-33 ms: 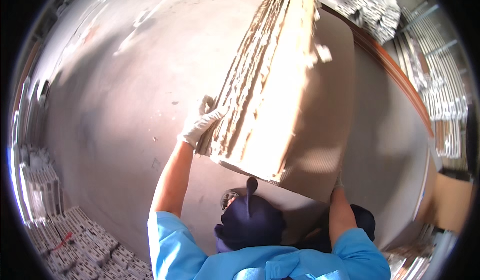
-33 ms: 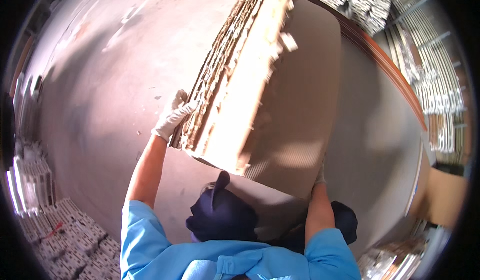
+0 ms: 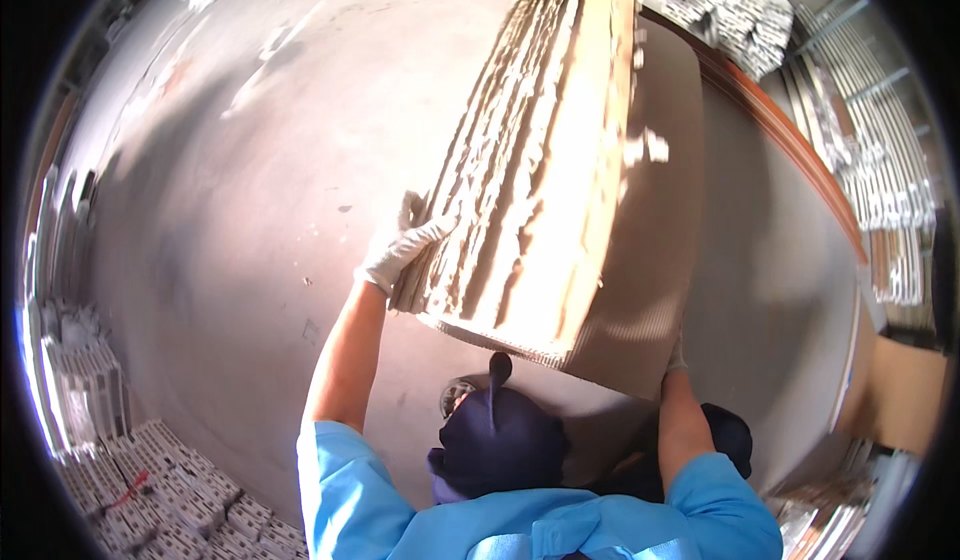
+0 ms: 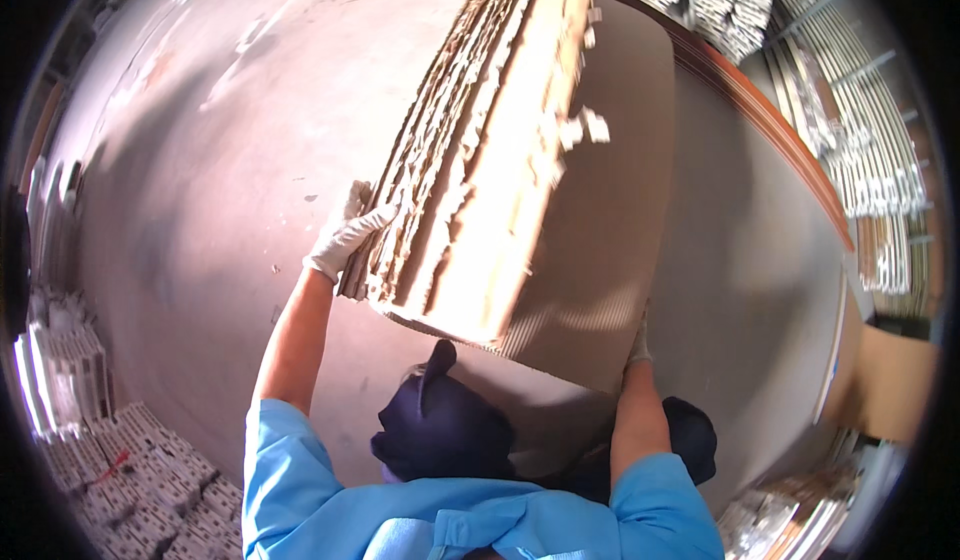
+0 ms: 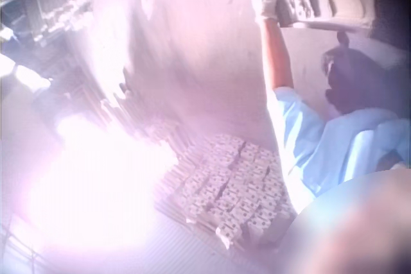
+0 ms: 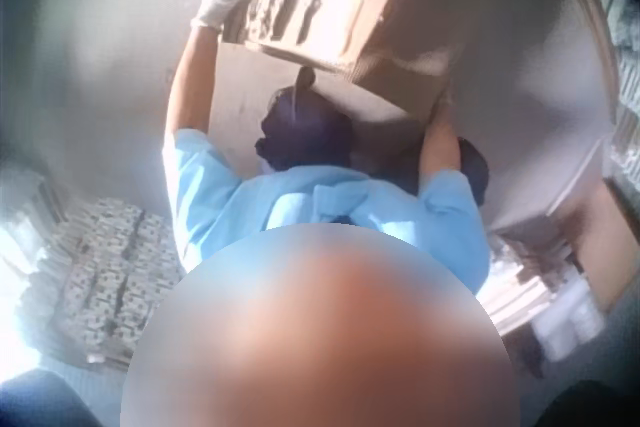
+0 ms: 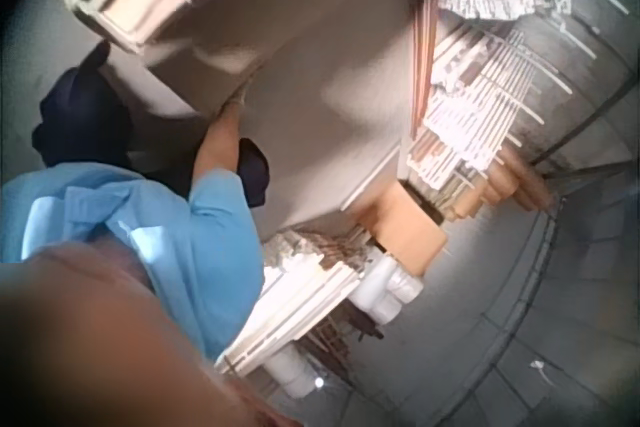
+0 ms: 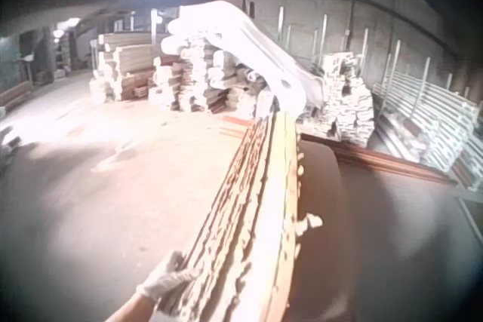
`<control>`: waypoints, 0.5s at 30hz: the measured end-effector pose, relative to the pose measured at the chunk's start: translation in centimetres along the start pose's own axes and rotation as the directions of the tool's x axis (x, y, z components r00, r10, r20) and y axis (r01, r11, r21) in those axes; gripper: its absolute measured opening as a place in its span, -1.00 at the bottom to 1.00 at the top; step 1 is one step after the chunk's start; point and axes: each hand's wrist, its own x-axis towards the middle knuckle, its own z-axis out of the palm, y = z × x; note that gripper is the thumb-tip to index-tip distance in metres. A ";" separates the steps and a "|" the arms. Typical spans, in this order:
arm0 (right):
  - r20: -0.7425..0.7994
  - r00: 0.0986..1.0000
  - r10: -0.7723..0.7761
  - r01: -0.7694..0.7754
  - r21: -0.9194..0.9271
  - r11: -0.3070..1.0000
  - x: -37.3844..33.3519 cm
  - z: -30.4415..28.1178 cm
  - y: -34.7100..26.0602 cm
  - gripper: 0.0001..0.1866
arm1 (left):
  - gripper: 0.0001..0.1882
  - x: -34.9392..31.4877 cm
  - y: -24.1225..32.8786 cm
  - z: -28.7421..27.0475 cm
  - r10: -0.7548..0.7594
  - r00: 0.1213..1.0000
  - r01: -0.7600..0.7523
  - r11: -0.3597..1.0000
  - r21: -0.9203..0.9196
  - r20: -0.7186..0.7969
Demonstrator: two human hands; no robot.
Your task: The person uses a utility knife to cut a large sheet of cardboard on the floor. They repeatedly lift, reposition, and cut the cardboard into smaller pieces, then stack the cut pieces.
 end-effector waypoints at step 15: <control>0.055 0.998 0.021 -0.019 -0.046 0.999 0.0 -4.9 -1.8 -0.11 | -0.03 -3.6 0.1 6.4 0.215 0.957 -0.290 0.654 0.699 0.195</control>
